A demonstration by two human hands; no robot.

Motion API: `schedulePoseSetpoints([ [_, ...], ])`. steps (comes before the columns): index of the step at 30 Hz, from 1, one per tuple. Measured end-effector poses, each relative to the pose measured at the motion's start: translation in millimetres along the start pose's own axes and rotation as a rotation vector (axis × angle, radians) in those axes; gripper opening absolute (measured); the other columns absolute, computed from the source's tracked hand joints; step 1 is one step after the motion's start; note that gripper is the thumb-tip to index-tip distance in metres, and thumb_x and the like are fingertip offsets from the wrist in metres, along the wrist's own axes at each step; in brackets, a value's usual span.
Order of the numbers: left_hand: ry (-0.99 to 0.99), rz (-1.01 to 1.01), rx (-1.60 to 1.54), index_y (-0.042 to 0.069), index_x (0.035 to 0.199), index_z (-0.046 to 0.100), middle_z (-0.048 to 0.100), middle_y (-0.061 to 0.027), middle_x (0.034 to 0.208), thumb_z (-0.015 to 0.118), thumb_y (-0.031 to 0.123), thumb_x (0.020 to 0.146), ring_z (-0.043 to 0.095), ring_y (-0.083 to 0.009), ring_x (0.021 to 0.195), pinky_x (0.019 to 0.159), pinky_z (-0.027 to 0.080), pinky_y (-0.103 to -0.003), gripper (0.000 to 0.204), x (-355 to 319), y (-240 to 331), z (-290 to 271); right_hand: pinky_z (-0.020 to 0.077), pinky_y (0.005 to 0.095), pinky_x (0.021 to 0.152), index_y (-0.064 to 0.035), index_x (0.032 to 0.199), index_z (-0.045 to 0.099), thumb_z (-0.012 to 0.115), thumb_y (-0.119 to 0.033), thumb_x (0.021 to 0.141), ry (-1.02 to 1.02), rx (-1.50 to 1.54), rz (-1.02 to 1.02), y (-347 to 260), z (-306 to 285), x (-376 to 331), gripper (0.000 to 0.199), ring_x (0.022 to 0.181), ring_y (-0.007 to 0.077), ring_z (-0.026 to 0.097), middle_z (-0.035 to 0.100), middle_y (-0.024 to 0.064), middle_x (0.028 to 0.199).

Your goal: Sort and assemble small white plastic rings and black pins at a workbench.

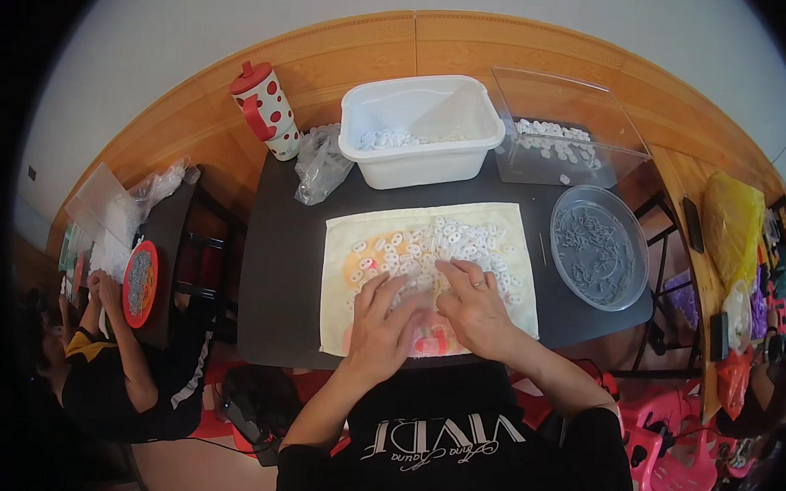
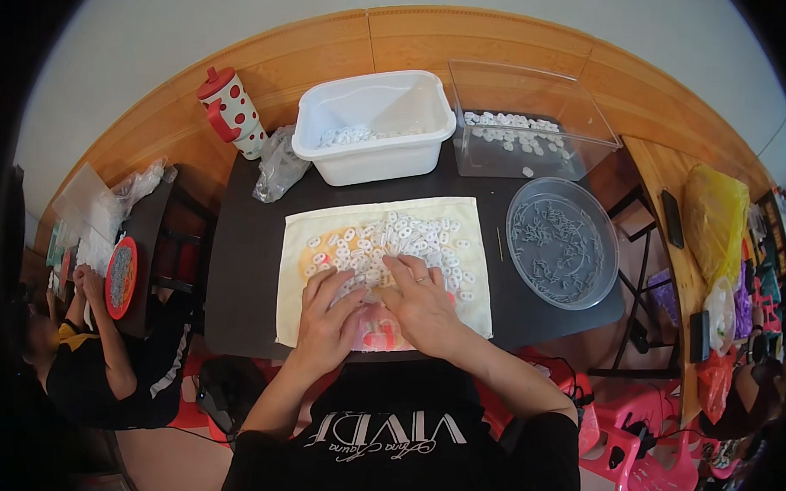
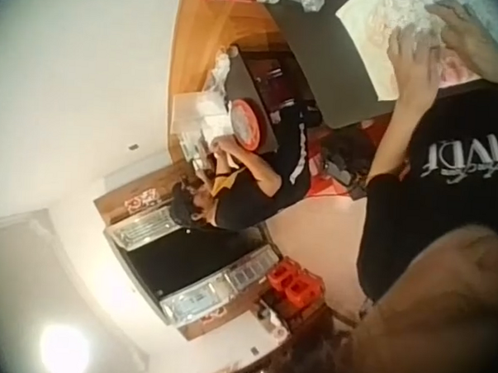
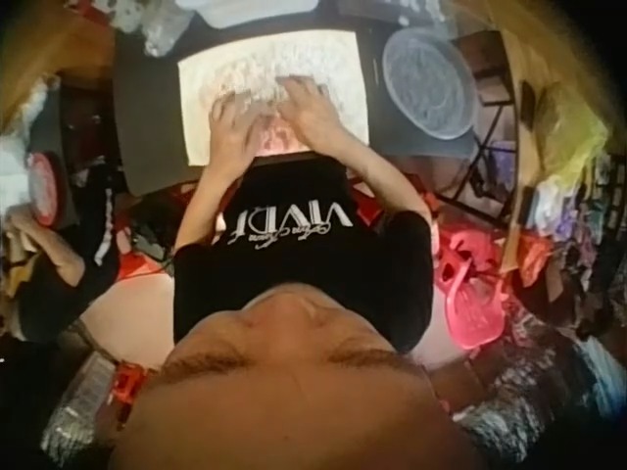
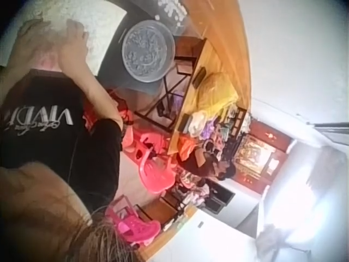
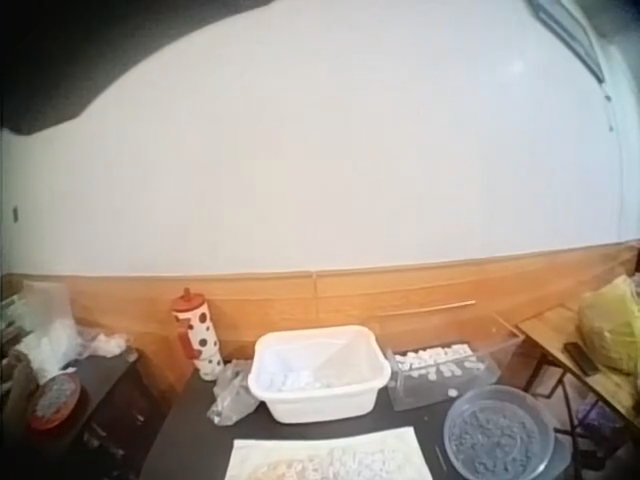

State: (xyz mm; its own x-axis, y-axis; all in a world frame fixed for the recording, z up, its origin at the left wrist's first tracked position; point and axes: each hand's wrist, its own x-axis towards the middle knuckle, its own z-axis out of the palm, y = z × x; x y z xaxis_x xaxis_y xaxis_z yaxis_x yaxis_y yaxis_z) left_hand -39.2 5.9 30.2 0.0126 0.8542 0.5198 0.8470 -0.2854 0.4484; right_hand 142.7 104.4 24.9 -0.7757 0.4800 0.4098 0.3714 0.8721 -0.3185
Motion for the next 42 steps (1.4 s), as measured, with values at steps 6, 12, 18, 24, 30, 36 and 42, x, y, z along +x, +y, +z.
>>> schedulePoseSetpoints([
  [6, -0.057, -0.231, -0.423, -0.001, 0.106, 0.069, 0.068, -0.0125, 0.098, 0.071, -0.003, 0.082, 0.064, -0.0235, 0.082, 0.068, 0.052, -0.033, 0.024, -7.6, 14.6, 9.9, 0.0415, 0.0456, 0.088, -0.0061, 0.093, 0.065, 0.067, -0.01, 0.074, 0.181, 0.149, -0.153, -4.2, -7.2, -3.9, 0.02, 0.116, 0.036, 0.052, 0.056, 0.0167, 0.128],
  [12, -0.106, -0.536, -1.141, -0.002, 0.104, 0.072, 0.068, -0.0021, 0.089, 0.07, -0.005, 0.088, 0.057, -0.0057, 0.076, 0.065, 0.046, -0.021, 0.016, -5.8, 12.0, 32.8, 0.042, 0.0413, 0.079, -0.0079, 0.091, 0.065, 0.071, -0.016, 0.074, 0.242, 0.052, -0.224, -1.1, -18.6, -19.3, 0.02, 0.104, 0.029, 0.056, 0.06, 0.0111, 0.118],
  [18, 0.0, -0.491, -1.082, -0.004, 0.102, 0.072, 0.071, -0.0051, 0.087, 0.068, -0.007, 0.088, 0.063, -0.0083, 0.073, 0.065, 0.049, -0.02, 0.015, -8.1, 15.7, 42.5, 0.0446, 0.0395, 0.076, -0.0072, 0.092, 0.067, 0.072, -0.01, 0.074, 0.296, -0.004, -0.129, 31.1, -48.7, -41.6, 0.02, 0.097, 0.0269, 0.061, 0.064, 0.0097, 0.11],
  [24, -0.09, -0.751, -1.32, -0.005, 0.103, 0.072, 0.072, -0.0109, 0.082, 0.066, 0.0, 0.092, 0.067, -0.0133, 0.07, 0.064, 0.052, -0.023, 0.013, -7.8, 17.7, 38.0, 0.0522, 0.0391, 0.073, 0.0013, 0.088, 0.065, 0.067, 0.007, 0.076, 0.349, -0.049, 0.38, 113.6, -119.6, -90.8, 0.013, 0.083, 0.0334, 0.066, 0.067, 0.0155, 0.087],
  [30, -0.063, -0.771, -1.445, -0.004, 0.104, 0.072, 0.071, -0.01, 0.082, 0.065, -0.002, 0.092, 0.066, -0.0131, 0.069, 0.066, 0.052, -0.023, 0.013, -5.0, 13.4, 44.6, 0.051, 0.0471, 0.078, -0.0018, 0.087, 0.067, 0.061, 0.004, 0.074, 0.137, -0.181, 0.438, 136.5, -125.7, -114.5, 0.015, 0.088, 0.0381, 0.065, 0.068, 0.0156, 0.085],
  [36, 0.031, -0.672, -1.306, -0.004, 0.101, 0.072, 0.069, -0.0047, 0.087, 0.069, -0.011, 0.084, 0.064, -0.0102, 0.074, 0.068, 0.052, -0.023, 0.019, -0.7, 21.0, 42.2, 0.0502, 0.0484, 0.076, -0.0038, 0.091, 0.063, 0.061, 0.002, 0.071, 0.028, -0.226, 0.333, 152.7, -120.4, -118.1, 0.021, 0.085, 0.0387, 0.064, 0.066, 0.0148, 0.084],
  [42, 0.041, -0.558, -1.103, -0.002, 0.096, 0.072, 0.066, -0.0021, 0.086, 0.07, -0.012, 0.083, 0.06, -0.0084, 0.075, 0.07, 0.048, -0.021, 0.017, -9.8, 18.1, 51.4, 0.0517, 0.0482, 0.073, -0.0035, 0.088, 0.063, 0.058, 0.004, 0.07, -0.078, -0.264, 0.343, 147.3, -125.4, -108.0, 0.021, 0.087, 0.0376, 0.065, 0.066, 0.0146, 0.084],
])
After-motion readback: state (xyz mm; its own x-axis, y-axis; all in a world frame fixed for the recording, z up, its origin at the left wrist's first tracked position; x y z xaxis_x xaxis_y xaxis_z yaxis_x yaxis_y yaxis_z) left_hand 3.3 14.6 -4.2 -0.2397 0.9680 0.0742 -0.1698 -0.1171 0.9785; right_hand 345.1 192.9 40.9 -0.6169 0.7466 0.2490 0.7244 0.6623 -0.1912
